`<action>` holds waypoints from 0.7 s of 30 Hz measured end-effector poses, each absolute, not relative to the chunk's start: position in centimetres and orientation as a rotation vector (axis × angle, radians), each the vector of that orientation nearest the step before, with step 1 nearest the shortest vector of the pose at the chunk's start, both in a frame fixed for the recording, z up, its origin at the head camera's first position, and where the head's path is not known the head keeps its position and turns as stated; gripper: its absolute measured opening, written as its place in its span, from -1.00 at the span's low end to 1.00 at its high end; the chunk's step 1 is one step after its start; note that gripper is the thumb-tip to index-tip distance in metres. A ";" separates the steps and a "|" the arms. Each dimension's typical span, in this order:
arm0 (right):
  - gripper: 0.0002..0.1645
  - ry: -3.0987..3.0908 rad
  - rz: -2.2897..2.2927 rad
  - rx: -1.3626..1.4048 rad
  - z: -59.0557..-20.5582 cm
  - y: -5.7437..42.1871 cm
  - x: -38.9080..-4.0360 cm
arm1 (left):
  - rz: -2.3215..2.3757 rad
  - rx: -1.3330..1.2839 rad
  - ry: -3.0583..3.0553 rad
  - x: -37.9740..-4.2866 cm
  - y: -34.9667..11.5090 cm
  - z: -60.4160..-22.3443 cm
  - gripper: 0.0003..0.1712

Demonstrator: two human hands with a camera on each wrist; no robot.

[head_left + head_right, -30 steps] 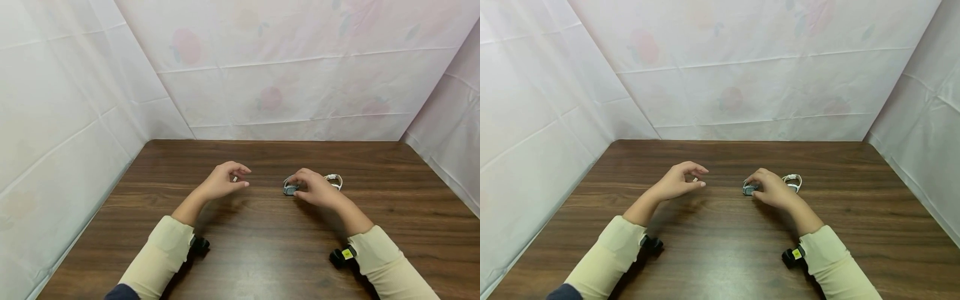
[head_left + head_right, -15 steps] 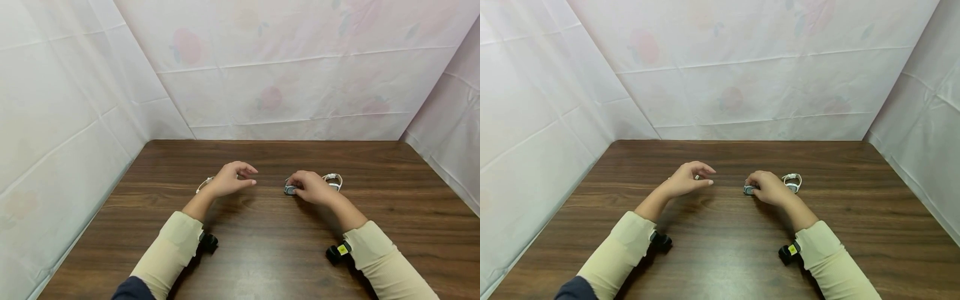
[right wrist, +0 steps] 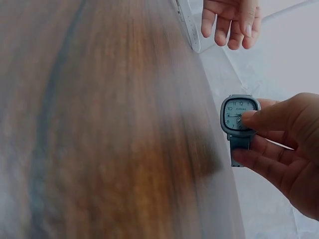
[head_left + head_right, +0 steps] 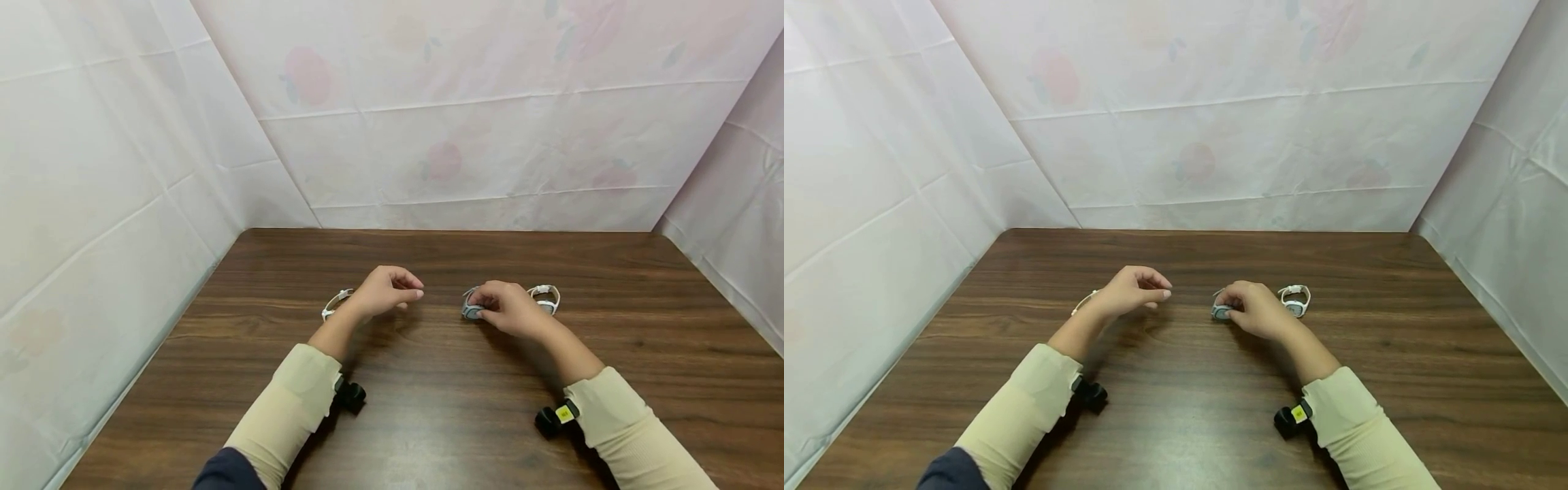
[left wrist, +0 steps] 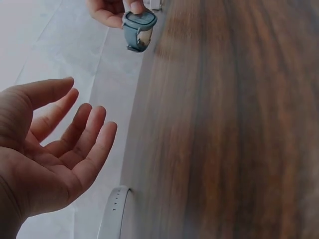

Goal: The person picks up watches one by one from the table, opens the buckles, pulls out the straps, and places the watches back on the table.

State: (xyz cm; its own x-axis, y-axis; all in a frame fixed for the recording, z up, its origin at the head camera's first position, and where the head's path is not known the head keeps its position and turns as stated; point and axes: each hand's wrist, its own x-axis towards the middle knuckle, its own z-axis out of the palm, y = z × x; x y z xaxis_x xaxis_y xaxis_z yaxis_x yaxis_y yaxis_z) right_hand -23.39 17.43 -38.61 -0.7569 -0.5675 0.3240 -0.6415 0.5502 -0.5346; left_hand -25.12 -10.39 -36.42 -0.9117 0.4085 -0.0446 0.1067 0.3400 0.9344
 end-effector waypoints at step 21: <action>-0.67 -2.446 1.147 1.216 -38.2 16.5 -22.6 | 1.892 0.054 1.774 -25.1 -8.6 -37.1 -0.55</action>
State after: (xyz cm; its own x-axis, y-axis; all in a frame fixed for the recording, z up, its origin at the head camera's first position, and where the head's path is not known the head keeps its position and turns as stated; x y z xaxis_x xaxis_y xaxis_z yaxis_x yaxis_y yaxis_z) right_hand -22.56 16.46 -38.23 -0.6498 -0.6036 0.4620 -0.7412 0.3684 -0.5612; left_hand -25.11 -8.58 -37.08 -0.8528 0.4062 -0.3282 -0.3536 0.0133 0.9353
